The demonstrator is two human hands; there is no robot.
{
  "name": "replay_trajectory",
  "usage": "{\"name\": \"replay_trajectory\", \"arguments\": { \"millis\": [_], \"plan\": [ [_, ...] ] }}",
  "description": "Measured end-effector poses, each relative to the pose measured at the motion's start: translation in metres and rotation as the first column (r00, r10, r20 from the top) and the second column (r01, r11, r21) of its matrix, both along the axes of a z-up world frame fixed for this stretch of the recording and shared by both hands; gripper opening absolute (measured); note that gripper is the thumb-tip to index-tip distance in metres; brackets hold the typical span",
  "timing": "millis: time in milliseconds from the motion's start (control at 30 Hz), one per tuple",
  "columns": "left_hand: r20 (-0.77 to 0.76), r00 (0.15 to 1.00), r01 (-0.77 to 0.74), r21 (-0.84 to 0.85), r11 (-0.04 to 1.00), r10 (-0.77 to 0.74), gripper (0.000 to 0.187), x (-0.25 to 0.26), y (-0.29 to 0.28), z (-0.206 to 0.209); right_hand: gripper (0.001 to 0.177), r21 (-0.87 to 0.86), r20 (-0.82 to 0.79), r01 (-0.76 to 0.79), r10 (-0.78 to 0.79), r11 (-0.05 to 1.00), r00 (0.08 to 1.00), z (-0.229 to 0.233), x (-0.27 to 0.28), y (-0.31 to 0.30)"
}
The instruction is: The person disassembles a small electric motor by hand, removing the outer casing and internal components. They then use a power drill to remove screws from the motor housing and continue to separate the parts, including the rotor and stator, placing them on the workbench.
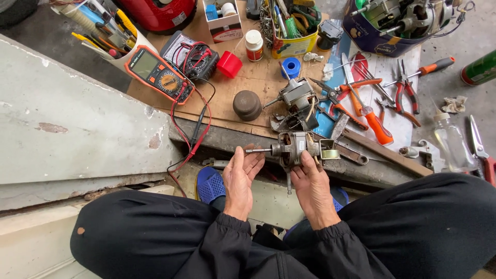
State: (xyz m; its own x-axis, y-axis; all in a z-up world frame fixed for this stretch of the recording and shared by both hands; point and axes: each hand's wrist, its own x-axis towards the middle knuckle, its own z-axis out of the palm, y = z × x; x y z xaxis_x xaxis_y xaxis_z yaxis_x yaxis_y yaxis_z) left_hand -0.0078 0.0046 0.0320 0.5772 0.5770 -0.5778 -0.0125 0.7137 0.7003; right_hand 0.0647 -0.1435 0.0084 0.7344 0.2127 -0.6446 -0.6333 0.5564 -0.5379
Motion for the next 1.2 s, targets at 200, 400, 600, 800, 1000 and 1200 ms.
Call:
{"name": "replay_trajectory", "arguments": {
  "millis": [200,400,600,800,1000,1200],
  "plan": [
    [0.056,0.998,0.015,-0.003,1.0,-0.015,0.047,-0.002,0.0,-0.002,0.052,0.042,-0.045,-0.003,0.005,0.999,0.999,0.014,-0.001,0.002],
    [0.033,0.997,0.065,0.231,0.971,-0.075,0.039,0.0,-0.004,-0.011,0.055,0.09,-0.104,0.031,-0.022,0.995,0.994,0.03,-0.002,0.003],
    [-0.006,0.999,0.037,0.316,0.948,-0.037,0.032,0.001,-0.004,-0.014,0.058,0.142,-0.142,0.048,-0.028,0.989,0.989,0.032,-0.001,0.003],
    [-0.036,0.998,-0.029,0.285,0.958,0.041,0.03,0.002,-0.002,-0.011,0.055,0.151,-0.15,0.035,-0.012,0.988,0.989,0.033,-0.002,0.004],
    [0.002,1.0,0.021,0.288,0.957,-0.022,0.042,-0.001,-0.002,-0.005,0.055,0.17,-0.171,0.05,-0.02,0.984,0.985,0.03,-0.002,0.003],
    [-0.029,0.995,0.098,0.317,0.943,-0.094,0.034,0.001,-0.007,-0.008,0.05,0.164,-0.153,0.031,-0.006,0.986,0.988,0.029,-0.003,0.004]
  ]
}}
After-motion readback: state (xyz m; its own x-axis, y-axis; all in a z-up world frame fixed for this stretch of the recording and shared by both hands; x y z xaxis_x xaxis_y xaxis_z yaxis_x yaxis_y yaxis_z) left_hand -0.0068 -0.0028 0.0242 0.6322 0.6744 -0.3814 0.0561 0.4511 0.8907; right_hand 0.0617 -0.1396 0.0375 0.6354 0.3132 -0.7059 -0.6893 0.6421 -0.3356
